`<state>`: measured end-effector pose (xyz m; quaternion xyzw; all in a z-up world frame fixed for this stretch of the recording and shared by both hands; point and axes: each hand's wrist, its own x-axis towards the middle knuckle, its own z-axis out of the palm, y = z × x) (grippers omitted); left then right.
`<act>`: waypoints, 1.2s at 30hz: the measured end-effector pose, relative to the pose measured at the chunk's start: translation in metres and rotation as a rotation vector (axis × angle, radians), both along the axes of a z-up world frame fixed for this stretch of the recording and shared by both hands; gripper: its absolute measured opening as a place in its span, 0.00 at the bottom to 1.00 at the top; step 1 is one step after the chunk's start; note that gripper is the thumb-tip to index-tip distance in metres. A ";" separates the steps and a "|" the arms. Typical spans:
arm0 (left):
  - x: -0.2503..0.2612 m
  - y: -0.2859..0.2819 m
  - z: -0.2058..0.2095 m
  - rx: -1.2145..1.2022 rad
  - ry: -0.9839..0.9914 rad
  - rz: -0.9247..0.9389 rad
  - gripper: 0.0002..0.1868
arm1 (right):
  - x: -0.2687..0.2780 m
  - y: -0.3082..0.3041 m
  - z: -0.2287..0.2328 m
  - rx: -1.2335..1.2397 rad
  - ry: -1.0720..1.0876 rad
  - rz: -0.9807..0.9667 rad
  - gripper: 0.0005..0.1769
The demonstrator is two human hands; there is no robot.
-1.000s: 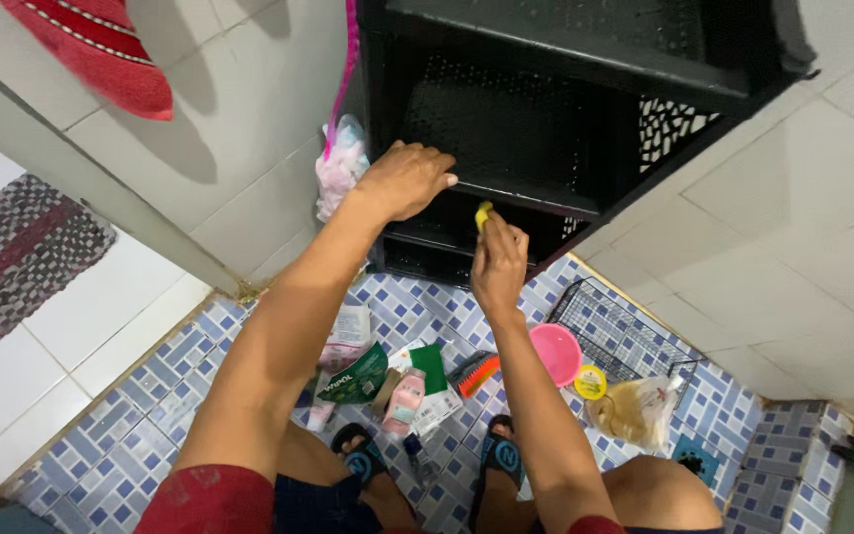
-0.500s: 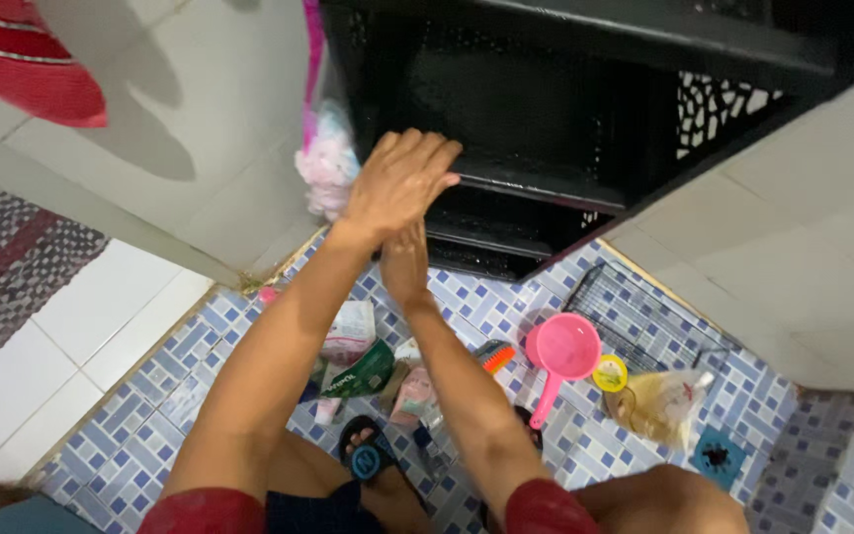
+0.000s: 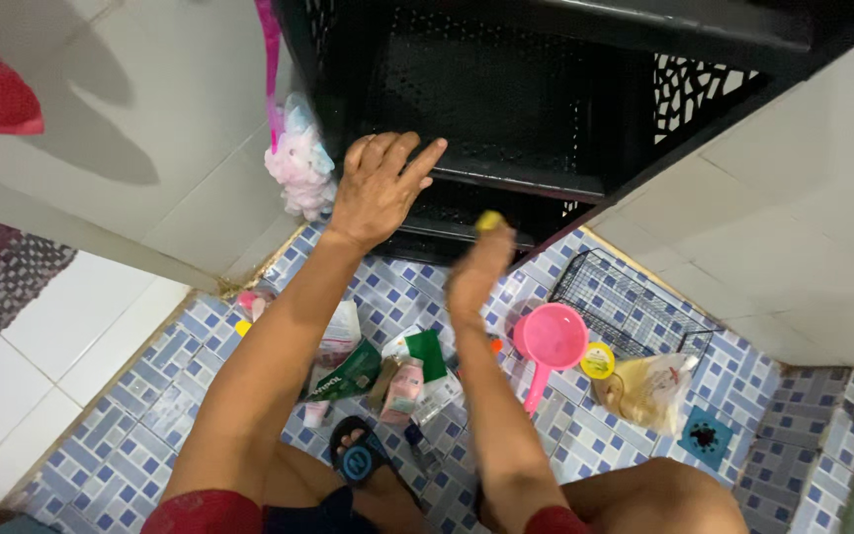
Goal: The person scrubs the interior and exterior surfaces of a black plastic storage rack using a yellow sponge. They wipe the shelves and sides, then rinse the sponge in a pink basin and continue cleaning the rack and a small wire basket.
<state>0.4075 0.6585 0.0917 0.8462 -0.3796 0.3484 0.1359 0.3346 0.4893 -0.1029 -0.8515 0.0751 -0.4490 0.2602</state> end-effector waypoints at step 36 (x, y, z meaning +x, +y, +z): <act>0.032 -0.005 -0.056 0.012 -0.331 0.194 0.20 | 0.218 -0.040 -0.057 -0.330 0.769 0.242 0.24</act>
